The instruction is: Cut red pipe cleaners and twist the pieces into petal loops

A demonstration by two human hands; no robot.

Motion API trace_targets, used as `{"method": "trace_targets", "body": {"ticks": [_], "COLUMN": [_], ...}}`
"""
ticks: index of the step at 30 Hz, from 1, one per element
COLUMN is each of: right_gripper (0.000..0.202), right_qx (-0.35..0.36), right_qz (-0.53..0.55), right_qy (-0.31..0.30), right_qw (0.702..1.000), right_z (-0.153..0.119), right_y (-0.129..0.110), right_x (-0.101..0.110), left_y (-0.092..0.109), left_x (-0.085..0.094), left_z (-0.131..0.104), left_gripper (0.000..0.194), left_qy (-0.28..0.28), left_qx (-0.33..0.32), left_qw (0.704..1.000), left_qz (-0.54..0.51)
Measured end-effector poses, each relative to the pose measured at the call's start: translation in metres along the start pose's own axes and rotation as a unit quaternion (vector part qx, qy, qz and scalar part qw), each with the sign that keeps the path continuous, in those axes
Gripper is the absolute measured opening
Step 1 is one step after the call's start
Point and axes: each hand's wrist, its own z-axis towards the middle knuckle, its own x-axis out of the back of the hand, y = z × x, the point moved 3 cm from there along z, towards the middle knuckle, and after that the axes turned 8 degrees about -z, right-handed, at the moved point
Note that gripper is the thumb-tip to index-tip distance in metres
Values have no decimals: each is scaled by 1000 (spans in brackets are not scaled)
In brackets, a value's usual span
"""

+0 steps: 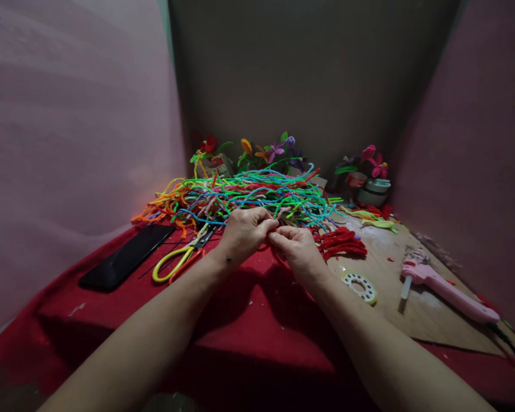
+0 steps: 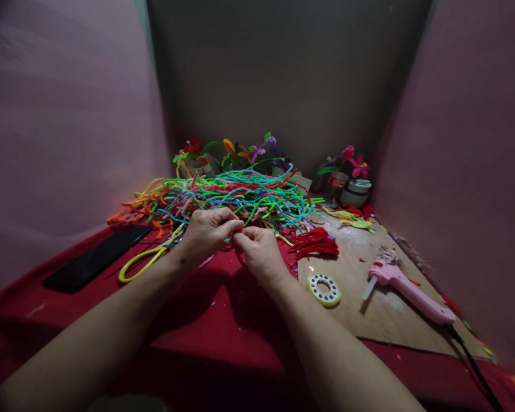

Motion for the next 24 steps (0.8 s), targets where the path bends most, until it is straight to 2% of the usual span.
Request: {"method": "trace_targets", "body": {"ticks": [2, 5, 8, 11, 16, 20, 24], "right_gripper": [28, 26, 25, 25, 23, 25, 27], "right_qx": [-1, -10, -25, -27, -22, -17, -6], "right_qz": [-1, 2, 21, 29, 20, -2, 18], "right_qy": [2, 6, 10, 19, 25, 26, 21], "right_qw": [1000, 1000, 999, 999, 999, 1000, 1000], "right_z": [0, -2, -3, -3, -2, -2, 0], "right_y": [0, -4, -5, -5, -4, -5, -4], "right_x": [0, -1, -1, -1, 0, 1, 2], "left_y": [-3, -10, -15, -18, -16, -13, -16], "left_x": [-2, -5, -1, 4, 0, -3, -6], "left_z": [-1, 0, 4, 8, 6, 3, 3], "left_gripper": [19, 25, 27, 27, 26, 21, 20], "left_qy": [-6, -41, -32, -11, -97, -112, -137], "left_qx": [55, 148, 139, 121, 140, 141, 153], "left_qw": [996, 961, 943, 944, 946, 950, 938], "left_qz": [-72, -228, -300, -308, -274, -257, -281]}}
